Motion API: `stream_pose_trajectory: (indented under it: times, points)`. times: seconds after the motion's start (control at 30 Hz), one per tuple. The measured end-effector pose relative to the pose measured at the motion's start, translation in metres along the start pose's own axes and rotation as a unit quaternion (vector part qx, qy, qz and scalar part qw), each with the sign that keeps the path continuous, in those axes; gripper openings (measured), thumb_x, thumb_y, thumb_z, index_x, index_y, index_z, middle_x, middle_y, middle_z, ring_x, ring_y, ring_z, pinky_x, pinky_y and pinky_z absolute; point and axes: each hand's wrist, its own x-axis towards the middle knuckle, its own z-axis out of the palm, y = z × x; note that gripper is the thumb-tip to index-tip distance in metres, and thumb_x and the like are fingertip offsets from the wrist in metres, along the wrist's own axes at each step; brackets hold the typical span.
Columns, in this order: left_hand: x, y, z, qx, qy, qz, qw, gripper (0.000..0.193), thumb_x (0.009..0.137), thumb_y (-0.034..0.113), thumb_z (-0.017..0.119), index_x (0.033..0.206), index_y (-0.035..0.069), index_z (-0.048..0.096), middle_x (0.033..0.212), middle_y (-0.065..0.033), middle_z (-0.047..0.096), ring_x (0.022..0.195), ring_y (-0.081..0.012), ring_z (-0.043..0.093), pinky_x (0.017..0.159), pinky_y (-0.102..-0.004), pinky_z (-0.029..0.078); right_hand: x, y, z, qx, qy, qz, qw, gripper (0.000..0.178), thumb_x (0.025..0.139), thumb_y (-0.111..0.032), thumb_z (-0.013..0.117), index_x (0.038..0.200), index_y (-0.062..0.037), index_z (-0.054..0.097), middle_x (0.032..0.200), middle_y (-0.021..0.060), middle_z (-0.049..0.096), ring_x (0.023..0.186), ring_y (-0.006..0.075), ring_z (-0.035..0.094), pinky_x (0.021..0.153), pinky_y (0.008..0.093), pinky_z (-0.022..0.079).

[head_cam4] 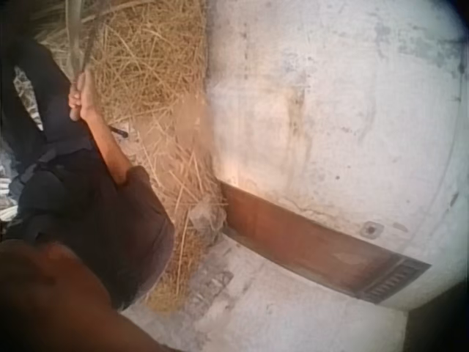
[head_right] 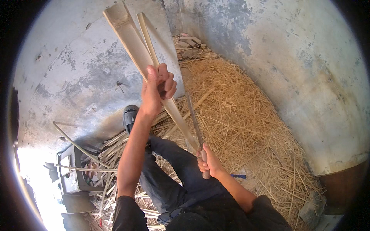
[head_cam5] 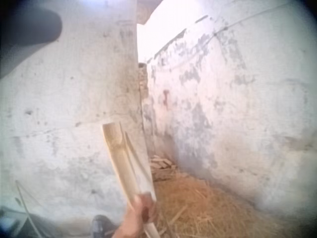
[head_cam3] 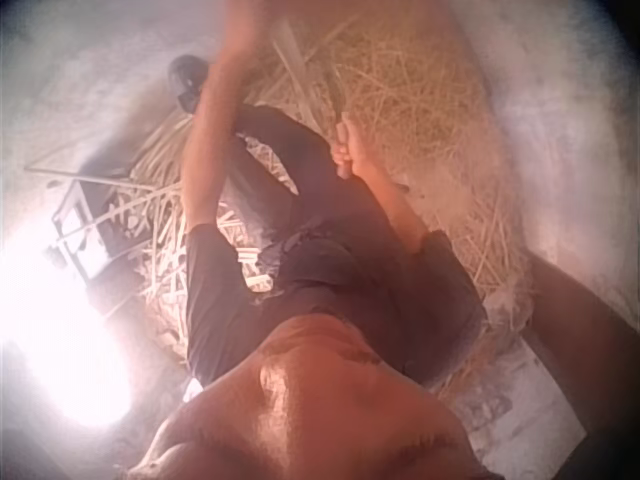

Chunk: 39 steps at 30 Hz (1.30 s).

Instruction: The person sits on a straw-covered floor and uses a curved knife to shave a long piece of bamboo. They repeatedly scrape the surface to remove thin strips, occasionally rotating the bamboo to work on different sides. The person also uses a blue utility knife to further refine the bamboo's surface.

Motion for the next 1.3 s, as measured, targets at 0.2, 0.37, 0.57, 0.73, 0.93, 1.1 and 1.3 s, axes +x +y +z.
stream_pose_trajectory:
  times: [0.2,0.37,0.57,0.73,0.93,1.1,1.3]
  points:
    - [-0.001,-0.015,-0.022,-0.002,-0.046,0.007,0.999,0.074,0.093,0.085,0.029,0.076,0.013,0.033,0.061,0.0044,0.027,0.052,-0.0087,0.026,0.050,-0.0266,0.024,0.022,0.001,0.013,-0.016,0.010,0.021,1.000,0.055,0.107,-0.064,0.037,0.093,-0.0134,0.052,0.050,-0.0062,0.031,0.038,0.0072,0.026,0.043,0.0279,0.028]
    - [-0.007,-0.025,-0.025,-0.004,0.008,0.025,1.000,0.076,0.093,0.084,0.026,0.074,0.012,0.036,0.060,0.0044,0.027,0.051,-0.0084,0.024,0.048,-0.0273,0.023,0.035,-0.002,0.011,-0.001,0.001,0.032,0.999,0.057,0.104,-0.070,0.040,0.089,-0.0156,0.050,0.049,-0.0066,0.031,0.036,0.0062,0.027,0.040,0.0261,0.029]
    - [-0.009,-0.023,-0.029,0.044,0.059,0.052,0.996,0.075,0.095,0.083,0.027,0.073,0.011,0.037,0.060,0.0046,0.028,0.049,-0.0077,0.022,0.045,-0.0279,0.020,0.035,-0.006,0.021,0.019,-0.034,-0.076,0.996,0.059,0.102,-0.073,0.041,0.088,-0.0163,0.048,0.049,-0.0052,0.030,0.035,0.0071,0.027,0.038,0.0268,0.029]
    - [-0.006,-0.028,-0.023,0.028,0.097,0.068,0.993,0.074,0.097,0.080,0.027,0.072,0.011,0.038,0.059,0.0047,0.028,0.048,-0.0074,0.021,0.045,-0.0281,0.018,0.054,0.011,0.010,0.025,0.002,0.082,0.996,0.060,0.102,-0.074,0.041,0.089,-0.0158,0.046,0.049,-0.0048,0.030,0.035,0.0070,0.026,0.038,0.0270,0.029]
    - [-0.007,-0.031,-0.032,0.037,0.079,0.063,0.994,0.072,0.098,0.078,0.029,0.072,0.011,0.038,0.057,0.0047,0.027,0.048,-0.0074,0.022,0.045,-0.0280,0.018,0.036,-0.032,0.049,-0.044,-0.005,-0.101,0.994,0.061,0.102,-0.072,0.043,0.086,-0.0131,0.045,0.049,-0.0046,0.031,0.036,0.0073,0.029,0.038,0.0286,0.028]
    - [-0.004,-0.033,-0.031,0.034,0.087,0.075,0.993,0.070,0.100,0.076,0.031,0.072,0.012,0.038,0.058,0.0051,0.027,0.049,-0.0075,0.023,0.046,-0.0281,0.017,0.057,-0.002,0.025,-0.063,0.025,-0.034,0.997,0.062,0.103,-0.072,0.042,0.083,-0.0133,0.046,0.050,-0.0033,0.034,0.036,0.0079,0.027,0.037,0.0281,0.027]
    - [-0.006,-0.032,-0.052,-0.034,0.098,0.064,0.993,0.065,0.107,0.062,0.036,0.070,0.009,0.037,0.060,0.0029,0.034,0.048,-0.0071,0.026,0.046,-0.0275,0.020,0.067,0.007,0.003,-0.099,0.069,0.069,0.990,0.061,0.105,-0.069,0.041,0.081,-0.0136,0.046,0.052,-0.0030,0.033,0.037,0.0087,0.027,0.038,0.0277,0.028]
